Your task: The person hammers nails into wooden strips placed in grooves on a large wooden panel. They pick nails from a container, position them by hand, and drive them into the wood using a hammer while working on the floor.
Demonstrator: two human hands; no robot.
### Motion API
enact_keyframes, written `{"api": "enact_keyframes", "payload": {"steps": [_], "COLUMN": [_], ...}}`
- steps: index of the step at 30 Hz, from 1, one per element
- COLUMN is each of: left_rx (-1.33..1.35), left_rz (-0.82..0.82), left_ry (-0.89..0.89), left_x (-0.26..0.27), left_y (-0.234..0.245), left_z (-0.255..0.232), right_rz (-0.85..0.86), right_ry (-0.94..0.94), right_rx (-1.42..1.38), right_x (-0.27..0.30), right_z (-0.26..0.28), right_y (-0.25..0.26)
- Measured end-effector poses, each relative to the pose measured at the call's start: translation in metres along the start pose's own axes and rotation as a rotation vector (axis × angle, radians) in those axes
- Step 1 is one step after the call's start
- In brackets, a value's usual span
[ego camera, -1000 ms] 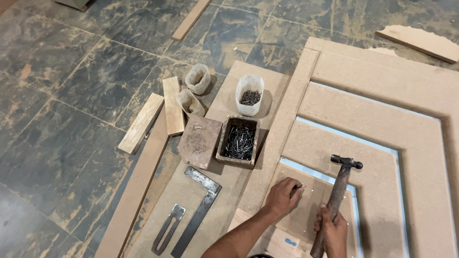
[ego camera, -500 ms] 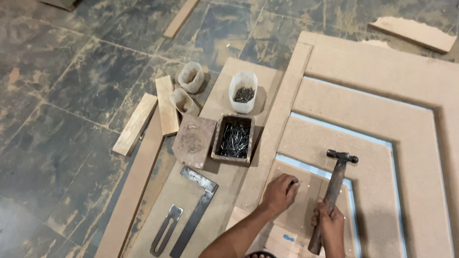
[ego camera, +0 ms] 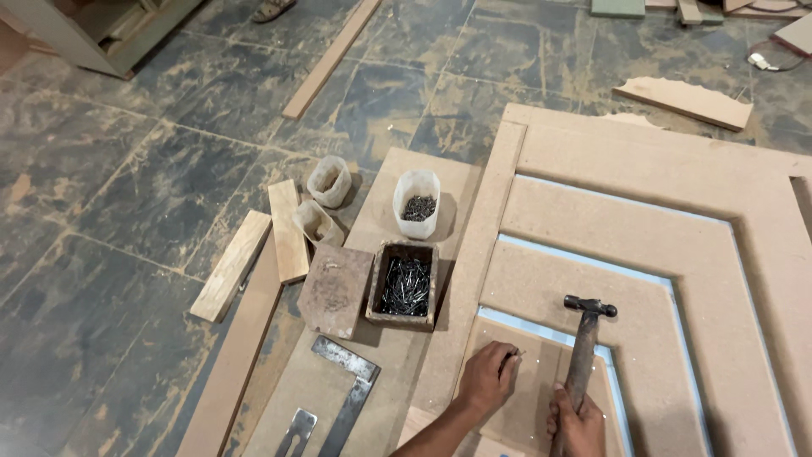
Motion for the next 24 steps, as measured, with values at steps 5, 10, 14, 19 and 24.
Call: {"api": "enact_keyframes", "payload": {"steps": [5, 10, 14, 19, 24], "left_rx": [0.000, -0.015, -0.018, -0.043, -0.031], "left_rz": [0.003, -0.008, 0.045, 0.077, 0.007], "left_ry": [0.020, 0.008, 0.062, 0.084, 0.003], "left_x": [0.000, -0.001, -0.002, -0.003, 0.000], "left_y": [-0.002, 0.000, -0.002, -0.001, 0.000], "left_z": [0.002, -0.001, -0.001, -0.001, -0.002], "right_rz": [-0.006, -0.010, -0.015, -0.018, 0.001], "right_ry": [-0.042, -0.024, -0.044, -0.046, -0.023], "right_rx": [-0.041, -0.038, 0.001, 0.039, 0.008], "right_x": [-0.001, 0.000, 0.001, 0.003, 0.006], "right_z": [-0.004, -0.002, 0.003, 0.007, 0.009], "right_y": [0.001, -0.001, 0.000, -0.001, -0.001]}}
Point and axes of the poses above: each hand's wrist, its own x-axis away from the middle knuckle, its own y-axis out of the back of the hand, z = x × y, the point moved 5 cm from there along -x, towards the middle knuckle, and after that the axes turned 8 degrees about y, right-handed, at the moved point
